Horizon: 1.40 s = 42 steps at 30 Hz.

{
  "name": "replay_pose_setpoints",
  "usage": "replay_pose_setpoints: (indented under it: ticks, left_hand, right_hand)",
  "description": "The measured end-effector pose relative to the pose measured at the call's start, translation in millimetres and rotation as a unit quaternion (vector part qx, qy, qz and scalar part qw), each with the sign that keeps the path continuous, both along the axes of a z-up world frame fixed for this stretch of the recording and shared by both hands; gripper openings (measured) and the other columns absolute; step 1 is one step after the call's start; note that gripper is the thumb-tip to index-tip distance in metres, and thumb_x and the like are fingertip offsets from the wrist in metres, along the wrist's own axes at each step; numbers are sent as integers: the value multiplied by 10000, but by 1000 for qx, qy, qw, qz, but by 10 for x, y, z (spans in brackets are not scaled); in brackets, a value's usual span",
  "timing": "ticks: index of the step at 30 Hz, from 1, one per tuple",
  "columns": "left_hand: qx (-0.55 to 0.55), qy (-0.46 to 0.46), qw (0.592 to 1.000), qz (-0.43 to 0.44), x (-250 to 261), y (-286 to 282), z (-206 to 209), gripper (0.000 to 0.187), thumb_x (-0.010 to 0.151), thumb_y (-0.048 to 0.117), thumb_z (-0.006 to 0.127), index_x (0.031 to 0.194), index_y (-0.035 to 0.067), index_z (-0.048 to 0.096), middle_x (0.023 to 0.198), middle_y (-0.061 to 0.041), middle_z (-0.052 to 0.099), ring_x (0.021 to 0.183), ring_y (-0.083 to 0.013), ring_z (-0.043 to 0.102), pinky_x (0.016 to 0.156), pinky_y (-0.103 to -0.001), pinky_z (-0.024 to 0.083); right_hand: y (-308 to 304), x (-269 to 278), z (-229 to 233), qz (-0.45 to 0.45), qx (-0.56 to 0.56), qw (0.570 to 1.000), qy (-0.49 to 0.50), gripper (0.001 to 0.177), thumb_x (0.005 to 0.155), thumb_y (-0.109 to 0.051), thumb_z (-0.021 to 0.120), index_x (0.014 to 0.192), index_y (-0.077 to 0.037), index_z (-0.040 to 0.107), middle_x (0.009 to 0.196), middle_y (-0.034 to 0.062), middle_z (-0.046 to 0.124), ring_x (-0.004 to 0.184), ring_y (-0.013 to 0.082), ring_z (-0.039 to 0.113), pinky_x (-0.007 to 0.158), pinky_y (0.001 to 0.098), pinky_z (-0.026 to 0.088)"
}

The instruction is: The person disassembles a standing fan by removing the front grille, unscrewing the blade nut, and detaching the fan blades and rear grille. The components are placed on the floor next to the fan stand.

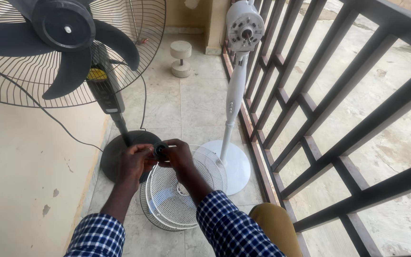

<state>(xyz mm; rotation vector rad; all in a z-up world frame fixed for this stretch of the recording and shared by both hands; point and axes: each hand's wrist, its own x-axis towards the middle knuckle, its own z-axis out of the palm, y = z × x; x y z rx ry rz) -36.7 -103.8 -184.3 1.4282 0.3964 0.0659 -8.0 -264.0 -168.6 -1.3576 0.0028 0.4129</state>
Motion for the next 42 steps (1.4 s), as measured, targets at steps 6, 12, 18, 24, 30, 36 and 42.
replay_pose_setpoints:
  ticks: [6, 12, 18, 24, 30, 36, 42]
  left_hand:
    - [-20, 67, 997, -29, 97, -323, -728, 369, 946, 286, 674, 1184, 4, 672, 943, -133, 758, 784, -222, 749, 680, -350, 581]
    - [-90, 140, 986, -20, 52, -536, -1512, 473, 947, 355, 653, 1276, 16, 638, 1044, -160, 720, 883, -258, 739, 756, -402, 593]
    - [-106, 176, 979, -5, 52, -603, -1907, 619, 983, 425, 584, 1389, -41, 543, 1174, -229, 676, 1014, -313, 729, 860, -447, 594]
    - [-109, 198, 974, 8, 92, -676, -2006, 717, 996, 499, 487, 1458, -49, 468, 1293, -264, 655, 1155, -354, 706, 969, -476, 593]
    - [-121, 195, 973, 7, 119, -678, -2068, 755, 1006, 528, 464, 1473, -65, 416, 1332, -298, 610, 1219, -378, 664, 1022, -497, 563]
    - [-128, 190, 973, 14, 170, -643, -2049, 804, 980, 554, 493, 1479, -71, 412, 1344, -303, 602, 1238, -386, 656, 1043, -505, 545]
    - [-134, 169, 976, 10, 167, -605, -1984, 821, 967, 554, 499, 1487, -72, 386, 1349, -311, 590, 1246, -398, 651, 1053, -511, 548]
  right_hand:
    - [-405, 75, -861, -34, -3, 997, 70, 265, 977, -88, 524, 1179, 44, 633, 959, 169, 740, 825, 233, 753, 705, 350, 652]
    - [-832, 226, -1667, -67, 4, 987, 143, 269, 968, -93, 535, 1149, 48, 675, 947, 154, 714, 849, 244, 716, 740, 374, 634]
    - [-1084, 285, -2290, -107, -3, 969, 221, 344, 946, -94, 490, 1215, 35, 661, 1025, 167, 703, 913, 273, 724, 790, 426, 643]
    - [-1103, 357, -2592, -151, -2, 949, 277, 412, 957, -120, 491, 1330, 40, 563, 1126, 221, 686, 983, 307, 718, 837, 459, 636]
    - [-1104, 347, -2765, -135, 15, 959, 247, 420, 968, -150, 480, 1300, 91, 568, 1126, 225, 657, 1047, 329, 681, 861, 477, 631]
    - [-1047, 359, -2666, -160, 15, 950, 266, 502, 977, -123, 412, 1439, 73, 383, 1318, 293, 571, 1093, 370, 687, 896, 486, 644]
    - [-1032, 346, -2705, -164, -28, 951, 260, 634, 920, -14, 384, 1531, 103, 259, 1527, 323, 343, 1179, 424, 654, 881, 479, 663]
